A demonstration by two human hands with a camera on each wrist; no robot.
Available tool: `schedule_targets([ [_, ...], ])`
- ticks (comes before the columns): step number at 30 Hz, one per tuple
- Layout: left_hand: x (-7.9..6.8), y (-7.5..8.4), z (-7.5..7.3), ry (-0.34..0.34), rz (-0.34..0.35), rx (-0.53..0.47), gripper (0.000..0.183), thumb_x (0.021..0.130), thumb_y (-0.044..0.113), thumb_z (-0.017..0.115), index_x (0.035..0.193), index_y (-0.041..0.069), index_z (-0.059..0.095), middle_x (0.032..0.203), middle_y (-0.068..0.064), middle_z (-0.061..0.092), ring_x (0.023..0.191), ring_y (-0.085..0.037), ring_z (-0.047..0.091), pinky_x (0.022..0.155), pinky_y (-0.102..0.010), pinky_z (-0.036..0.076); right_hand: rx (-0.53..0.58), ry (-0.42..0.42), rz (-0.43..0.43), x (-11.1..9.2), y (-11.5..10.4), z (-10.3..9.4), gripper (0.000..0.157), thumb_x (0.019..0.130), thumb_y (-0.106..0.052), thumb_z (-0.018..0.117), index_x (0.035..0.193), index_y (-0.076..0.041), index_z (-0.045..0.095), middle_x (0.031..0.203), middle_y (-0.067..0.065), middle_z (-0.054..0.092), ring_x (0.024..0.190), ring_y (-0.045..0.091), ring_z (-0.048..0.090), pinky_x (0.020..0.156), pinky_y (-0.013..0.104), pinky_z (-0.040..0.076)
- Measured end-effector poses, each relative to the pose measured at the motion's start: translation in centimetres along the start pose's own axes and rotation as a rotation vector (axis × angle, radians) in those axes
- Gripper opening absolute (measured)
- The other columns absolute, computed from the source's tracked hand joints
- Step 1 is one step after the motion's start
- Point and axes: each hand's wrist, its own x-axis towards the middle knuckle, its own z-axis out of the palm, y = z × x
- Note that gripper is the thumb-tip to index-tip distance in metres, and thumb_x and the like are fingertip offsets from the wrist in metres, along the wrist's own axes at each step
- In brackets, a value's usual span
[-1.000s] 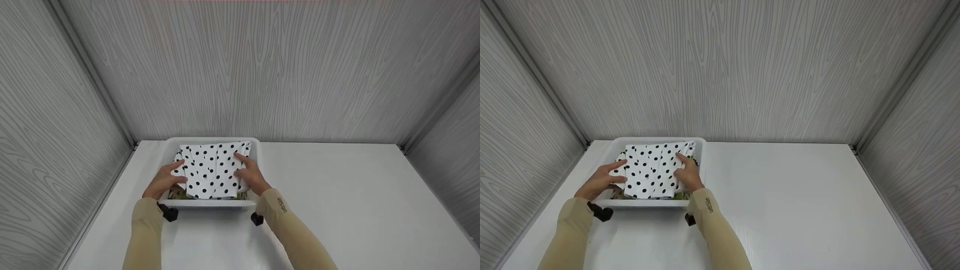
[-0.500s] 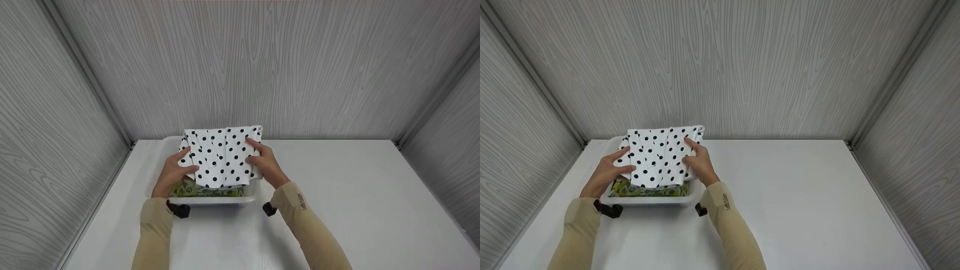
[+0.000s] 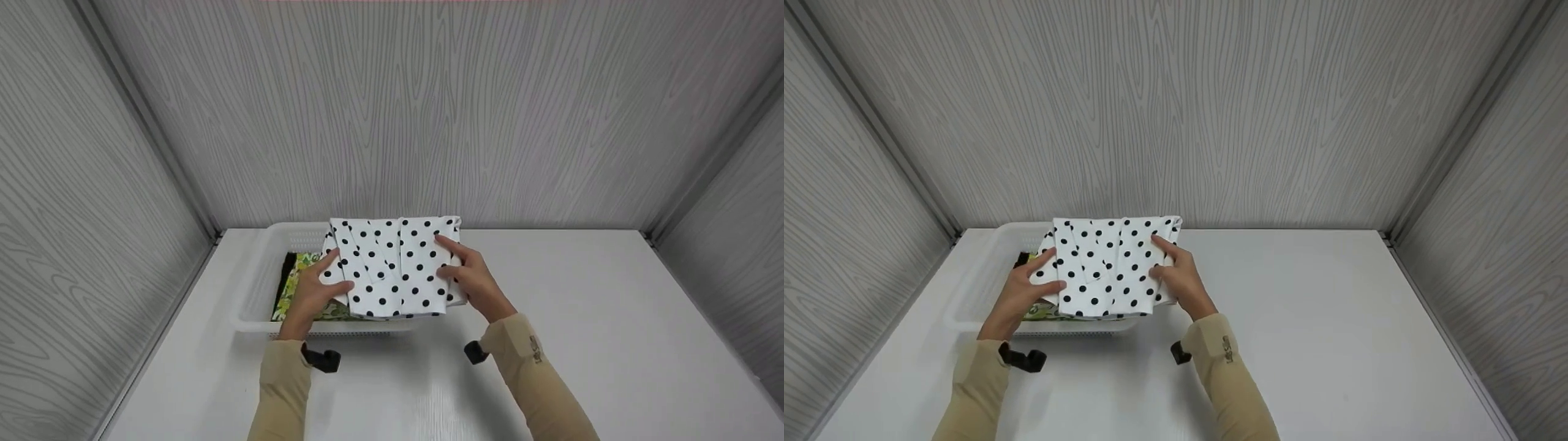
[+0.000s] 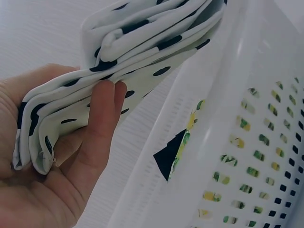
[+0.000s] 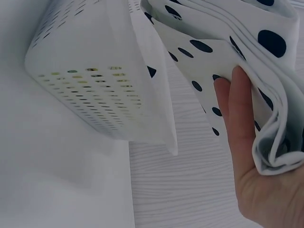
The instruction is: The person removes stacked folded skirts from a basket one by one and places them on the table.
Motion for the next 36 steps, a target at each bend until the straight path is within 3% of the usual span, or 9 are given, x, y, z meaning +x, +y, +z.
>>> schedule_targets([
  [2, -0.1, 0.0, 0.7, 0.002, 0.004, 0.007, 0.078, 0.085, 0.002, 0.077, 0.155, 0.01, 0.043, 0.157, -0.019, 0.039, 0.108, -0.033, 0.065, 0.089, -0.046, 0.055, -0.01, 0.01, 0.003, -0.4, 0.3, -0.6, 0.074, 0.085, 0.013, 0.06, 0.154, -0.01, 0.045, 0.159, 0.016, 0.035, 0.119, 0.025, 0.049, 0.085, 0.023, 0.052],
  [4, -0.1, 0.0, 1.4, 0.005, 0.004, 0.012, 0.079, 0.084, 0.003, 0.078, 0.155, 0.011, 0.043, 0.156, -0.019, 0.041, 0.118, -0.03, 0.06, 0.096, -0.044, 0.051, -0.017, 0.02, 0.005, -0.7, 0.5, -1.3, 0.074, 0.085, 0.014, 0.06, 0.154, -0.01, 0.045, 0.159, 0.016, 0.035, 0.118, 0.024, 0.049, 0.084, 0.023, 0.052],
  [8, -0.2, 0.1, 2.9, 0.01, -0.003, -0.035, 0.082, 0.083, 0.0, 0.078, 0.155, 0.013, 0.043, 0.155, -0.021, 0.042, 0.1, -0.035, 0.067, 0.087, -0.049, 0.056, -0.03, 0.023, 0.001, -1.0, 0.7, -2.7, 0.074, 0.086, 0.014, 0.06, 0.154, -0.009, 0.044, 0.16, 0.017, 0.033, 0.119, 0.024, 0.047, 0.084, 0.022, 0.051],
  [15, -0.2, 0.5, 5.0, -0.007, 0.036, -0.086, 0.082, 0.082, 0.001, 0.078, 0.155, 0.012, 0.042, 0.158, -0.021, 0.037, 0.133, -0.038, 0.049, 0.111, -0.05, 0.038, -0.033, 0.016, 0.024, -1.9, 0.8, -5.0, 0.074, 0.09, 0.012, 0.059, 0.157, -0.012, 0.039, 0.158, 0.019, 0.033, 0.12, 0.026, 0.05, 0.086, 0.024, 0.052],
  [18, -0.3, 0.7, 5.6, -0.008, 0.034, -0.1, 0.083, 0.082, 0.001, 0.078, 0.156, 0.014, 0.042, 0.156, -0.021, 0.04, 0.125, -0.037, 0.056, 0.108, -0.048, 0.042, -0.037, -0.021, 0.028, -2.2, 0.7, -5.9, 0.076, 0.09, 0.011, 0.059, 0.159, -0.013, 0.036, 0.16, 0.018, 0.029, 0.122, 0.026, 0.048, 0.089, 0.025, 0.052],
  [24, -0.5, 1.3, 6.7, -0.018, 0.042, -0.105, 0.083, 0.082, 0.002, 0.078, 0.156, 0.016, 0.042, 0.158, -0.019, 0.038, 0.139, -0.034, 0.043, 0.111, -0.049, 0.038, -0.024, -0.1, 0.011, -2.7, 0.6, -7.5, 0.084, 0.087, 0.016, 0.057, 0.161, -0.013, 0.029, 0.161, 0.018, 0.025, 0.128, 0.028, 0.045, 0.094, 0.028, 0.051],
  [27, -0.3, 1.6, 7.4, -0.037, 0.052, -0.101, 0.082, 0.084, 0.004, 0.078, 0.156, 0.018, 0.042, 0.161, -0.017, 0.032, 0.147, -0.033, 0.03, 0.114, -0.049, 0.035, -0.031, -0.089, 0.0, -2.9, 0.6, -8.5, 0.085, 0.087, 0.017, 0.057, 0.161, -0.012, 0.028, 0.162, 0.018, 0.024, 0.127, 0.028, 0.044, 0.094, 0.027, 0.051],
  [32, 0.2, 1.8, 8.8, -0.054, 0.059, -0.082, 0.082, 0.083, 0.006, 0.079, 0.156, 0.018, 0.043, 0.161, -0.016, 0.033, 0.148, -0.033, 0.03, 0.113, -0.05, 0.035, -0.035, -0.065, -0.007, -2.9, 0.6, -9.9, 0.084, 0.087, 0.016, 0.057, 0.161, -0.01, 0.028, 0.162, 0.019, 0.023, 0.127, 0.026, 0.043, 0.094, 0.026, 0.05],
  [36, 0.7, 2.0, 9.8, -0.066, 0.075, -0.047, 0.083, 0.082, 0.007, 0.079, 0.156, 0.015, 0.043, 0.161, -0.016, 0.034, 0.149, -0.034, 0.028, 0.118, -0.05, 0.027, -0.021, -0.07, 0.001, -2.9, 1.0, -11.2, 0.085, 0.087, 0.017, 0.056, 0.162, -0.011, 0.026, 0.162, 0.017, 0.023, 0.126, 0.023, 0.044, 0.094, 0.025, 0.05],
])
